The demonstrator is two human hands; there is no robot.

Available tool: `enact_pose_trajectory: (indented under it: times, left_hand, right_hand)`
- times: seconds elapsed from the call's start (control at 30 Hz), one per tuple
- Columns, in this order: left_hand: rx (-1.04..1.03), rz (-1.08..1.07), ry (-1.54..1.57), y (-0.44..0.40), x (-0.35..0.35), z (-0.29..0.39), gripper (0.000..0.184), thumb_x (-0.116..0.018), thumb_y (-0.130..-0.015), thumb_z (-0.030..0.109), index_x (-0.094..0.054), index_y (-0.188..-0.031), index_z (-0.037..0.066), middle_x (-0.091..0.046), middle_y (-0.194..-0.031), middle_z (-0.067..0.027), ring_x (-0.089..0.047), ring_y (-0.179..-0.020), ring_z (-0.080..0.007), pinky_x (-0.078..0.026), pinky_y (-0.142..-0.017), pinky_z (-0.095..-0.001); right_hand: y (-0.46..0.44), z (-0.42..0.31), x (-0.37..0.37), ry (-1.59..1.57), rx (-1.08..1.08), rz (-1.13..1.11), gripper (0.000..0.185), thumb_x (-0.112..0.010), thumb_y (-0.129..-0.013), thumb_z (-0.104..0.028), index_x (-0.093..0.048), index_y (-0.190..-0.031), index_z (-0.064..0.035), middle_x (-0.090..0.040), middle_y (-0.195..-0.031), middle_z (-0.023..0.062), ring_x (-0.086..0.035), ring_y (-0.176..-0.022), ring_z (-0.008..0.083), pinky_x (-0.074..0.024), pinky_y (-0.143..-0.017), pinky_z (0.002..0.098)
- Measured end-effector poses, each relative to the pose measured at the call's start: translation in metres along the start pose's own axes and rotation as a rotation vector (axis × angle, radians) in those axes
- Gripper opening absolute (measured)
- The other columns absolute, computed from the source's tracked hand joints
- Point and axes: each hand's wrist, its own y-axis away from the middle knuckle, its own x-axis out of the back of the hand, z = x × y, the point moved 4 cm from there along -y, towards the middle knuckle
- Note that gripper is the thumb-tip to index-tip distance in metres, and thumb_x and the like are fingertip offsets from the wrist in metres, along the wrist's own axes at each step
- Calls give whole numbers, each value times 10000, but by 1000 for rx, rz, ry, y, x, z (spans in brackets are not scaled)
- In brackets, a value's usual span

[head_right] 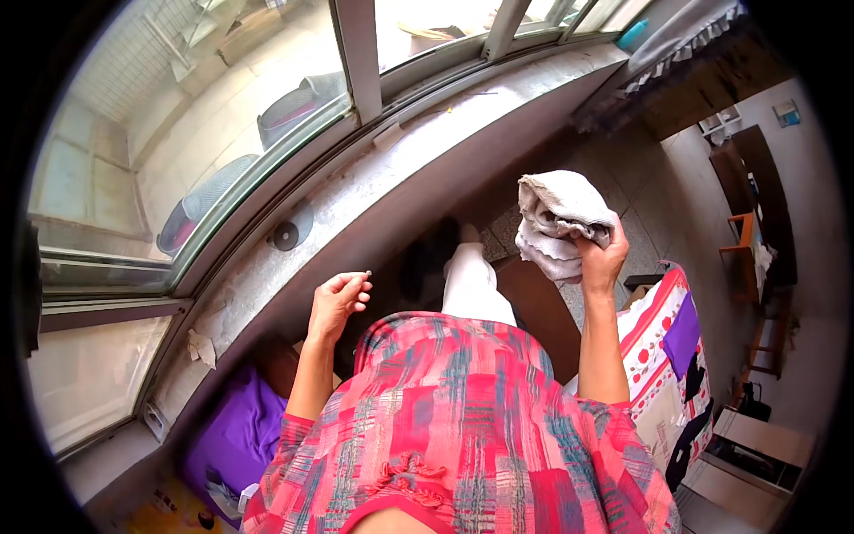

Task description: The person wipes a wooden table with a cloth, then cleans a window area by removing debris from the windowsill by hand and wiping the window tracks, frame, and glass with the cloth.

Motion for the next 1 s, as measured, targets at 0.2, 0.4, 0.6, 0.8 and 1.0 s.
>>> enact_pose_trajectory:
  times: [0.2,0.4,0.6,0.8,1.0]
  left_hand:
    - [-118,101,-197,-34,-34,49,222,-674,-861,249,-682,-970,56,-554,-710,41,-437,-547,-18,-322,-461,-178]
    - [-255,382,-372,-95,-91,100,228,-684,-843,222,-693,-995,53,-617,-739,30,-510,-639,-34,-411,-562,-199]
    - [-75,222,-263,-112,-147,104,263,-693,-842,235,-666,-1066,100,-553,-724,62,-417,-580,-8,-318,-495,-172]
    - [-235,342,-525,-106,-132,102,236,-707,-820,211,-699,-997,56,-558,-689,64,-459,-614,-29,-370,-543,-194]
    - [-554,824,-807,-134,-134,169,244,-715,-761,309,-723,-895,105,-606,-572,-76,-610,-531,-209,-473,-549,-343]
  right_hand:
    - [-83,29,-44,-123,12,-144,280,-647,-689,72,-606,-949,-23,-625,-861,-6,-569,-816,81,-473,-757,240]
    - [-184,44,-102,-292,-67,-588,421,-625,-757,44,-537,-1165,-12,-611,-967,15,-561,-876,92,-450,-827,231]
    - [-201,9,-150,-157,28,-1026,392,-644,-788,5,-559,-1171,2,-624,-1013,33,-571,-931,113,-449,-856,250]
    - [-195,-10,-147,251,483,-755,409,-660,-644,-70,-604,-1047,-26,-624,-942,162,-618,-866,342,-492,-767,361]
    - [-165,13,-108,179,109,-767,319,-635,-670,-39,-618,-986,-2,-632,-855,160,-640,-774,294,-493,-725,331]
